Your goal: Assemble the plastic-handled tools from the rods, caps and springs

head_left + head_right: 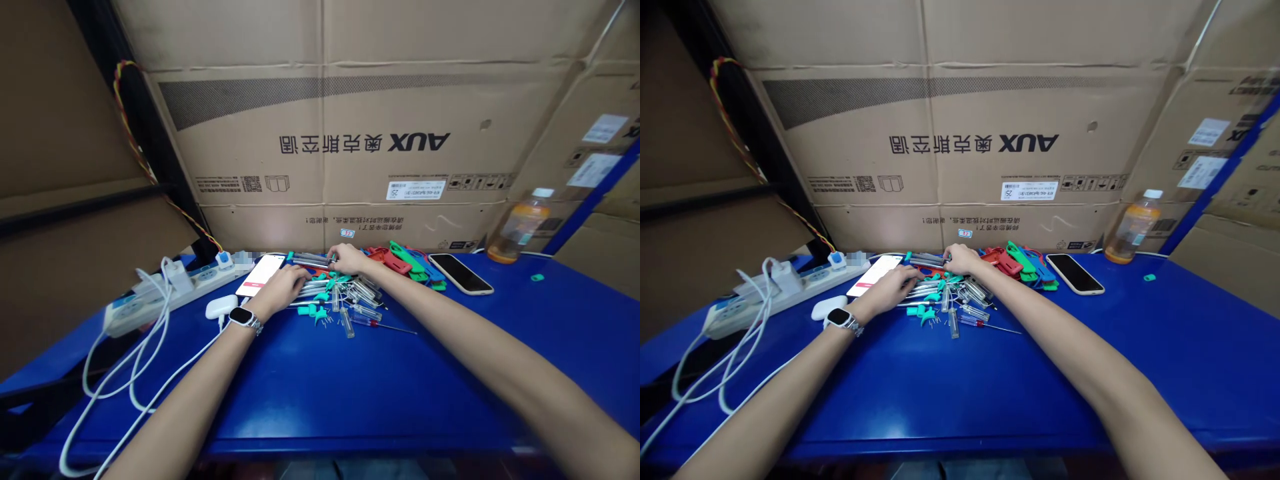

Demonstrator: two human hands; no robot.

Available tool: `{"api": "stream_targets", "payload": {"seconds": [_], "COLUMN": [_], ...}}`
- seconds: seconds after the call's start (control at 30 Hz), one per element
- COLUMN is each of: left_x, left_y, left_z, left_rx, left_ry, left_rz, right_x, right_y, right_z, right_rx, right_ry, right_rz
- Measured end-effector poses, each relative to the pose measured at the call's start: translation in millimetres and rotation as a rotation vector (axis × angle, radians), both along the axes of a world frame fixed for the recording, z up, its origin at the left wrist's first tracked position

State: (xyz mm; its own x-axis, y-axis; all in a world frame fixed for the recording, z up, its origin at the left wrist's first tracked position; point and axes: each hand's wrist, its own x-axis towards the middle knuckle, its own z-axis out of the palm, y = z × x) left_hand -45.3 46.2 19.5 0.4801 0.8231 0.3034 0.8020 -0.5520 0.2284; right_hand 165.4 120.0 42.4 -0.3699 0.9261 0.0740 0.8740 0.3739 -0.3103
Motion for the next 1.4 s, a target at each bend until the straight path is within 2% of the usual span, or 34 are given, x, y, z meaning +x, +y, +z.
{"api": "stream_targets", "payload": {"seconds": [0.37,0.47,0.6,0.73,0.83,1.0,1.2,1.3,1.4], "left_x": [-2.0,-1.0,4.3,10.9,13.8,14.6,13.9,13.8,12.3], "left_y": [-2.7,-1.6,11.6,33.5,41.8,35.8,41.1,45.8,44.2], "left_z": [-0.6,3.3,13.2,17.6,13.8,6.1,3.0,5.0,13.9], "left_rx": [0.006,0.070,0.099,0.001,-0.032,-0.028,-0.076,-0.099,-0.078], "left_ry": [0.025,0.012,0.060,0.085,0.055,0.003,-0.009,-0.013,-0.021], "left_rz": [-0.012,0.040,0.130,0.095,0.096,0.099,0.050,0.043,0.046], "right_x": [11.9,13.0,14.1,15.4,15.8,22.6,48.9,56.0,57.9], "right_y": [3.7,1.9,-3.6,-7.5,-7.7,-7.6,-15.5,-22.5,-28.3], "right_z": [-3.9,-4.8,-2.2,0.9,1.2,9.1,23.8,25.9,27.1], "right_rx": [0.074,0.074,0.098,0.081,0.051,0.018,0.024,0.060,0.113], "right_ry": [0.160,0.189,0.243,0.265,0.251,0.196,-0.030,-0.088,-0.079], "right_rz": [0.007,0.018,0.032,0.053,0.068,0.085,0.018,-0.008,-0.040]}}
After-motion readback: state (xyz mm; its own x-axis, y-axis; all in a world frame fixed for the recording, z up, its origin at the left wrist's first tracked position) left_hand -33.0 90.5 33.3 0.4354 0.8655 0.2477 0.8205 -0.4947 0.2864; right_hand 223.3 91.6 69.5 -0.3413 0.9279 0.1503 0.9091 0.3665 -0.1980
